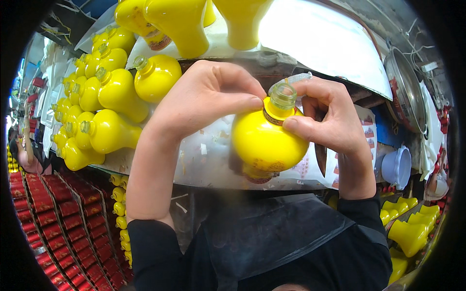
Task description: The person applies multiple stickers to a yellow bottle, smoothing each one with their fingers. They place a decorative sticker on the body, a vertical label on the side, and a small band around the neck, then set the bottle down.
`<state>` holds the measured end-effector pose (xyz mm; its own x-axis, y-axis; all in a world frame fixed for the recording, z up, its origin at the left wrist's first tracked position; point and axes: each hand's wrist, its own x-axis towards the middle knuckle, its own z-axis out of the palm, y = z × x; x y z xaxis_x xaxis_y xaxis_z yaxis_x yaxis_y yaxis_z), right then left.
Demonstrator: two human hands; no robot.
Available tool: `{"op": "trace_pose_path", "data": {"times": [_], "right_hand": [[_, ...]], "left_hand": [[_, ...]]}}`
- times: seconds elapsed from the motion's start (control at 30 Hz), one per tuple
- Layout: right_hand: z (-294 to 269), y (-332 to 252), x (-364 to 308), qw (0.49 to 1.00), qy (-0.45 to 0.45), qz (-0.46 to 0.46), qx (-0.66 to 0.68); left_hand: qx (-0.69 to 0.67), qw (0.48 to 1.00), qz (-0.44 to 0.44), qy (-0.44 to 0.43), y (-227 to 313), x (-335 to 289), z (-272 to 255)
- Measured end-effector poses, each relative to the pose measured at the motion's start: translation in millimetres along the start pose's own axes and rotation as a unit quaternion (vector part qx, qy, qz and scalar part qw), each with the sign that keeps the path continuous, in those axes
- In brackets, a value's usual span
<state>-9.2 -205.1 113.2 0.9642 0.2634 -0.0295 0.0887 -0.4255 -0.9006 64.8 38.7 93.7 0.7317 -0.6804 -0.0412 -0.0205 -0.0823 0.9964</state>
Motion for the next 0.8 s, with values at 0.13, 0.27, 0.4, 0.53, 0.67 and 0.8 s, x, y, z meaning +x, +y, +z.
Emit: {"op": "trace_pose_path", "data": {"times": [0.13,0.27,0.4,0.53,0.67,0.8], "right_hand": [[-2,0,-3,1.000,-0.002,-0.014,0.005],[-2,2,-5,1.000,-0.007,0.003,0.016],[1,6,-5,0.999,0.005,-0.035,0.009],[2,7,-6,0.998,0.018,-0.057,0.005],[2,7,-7,0.999,0.015,-0.050,0.013],[2,8,-7,0.998,0.017,-0.054,0.017]], "left_hand": [[0.031,0.999,-0.015,-0.005,4,4,0],[0.021,0.999,-0.022,-0.019,8,6,-1],[0.050,0.998,-0.032,-0.020,12,6,0],[0.047,0.998,0.004,0.035,8,4,10],[0.015,0.994,0.009,0.105,1,-9,20],[-0.072,0.988,0.044,0.127,-10,-31,28]]}}
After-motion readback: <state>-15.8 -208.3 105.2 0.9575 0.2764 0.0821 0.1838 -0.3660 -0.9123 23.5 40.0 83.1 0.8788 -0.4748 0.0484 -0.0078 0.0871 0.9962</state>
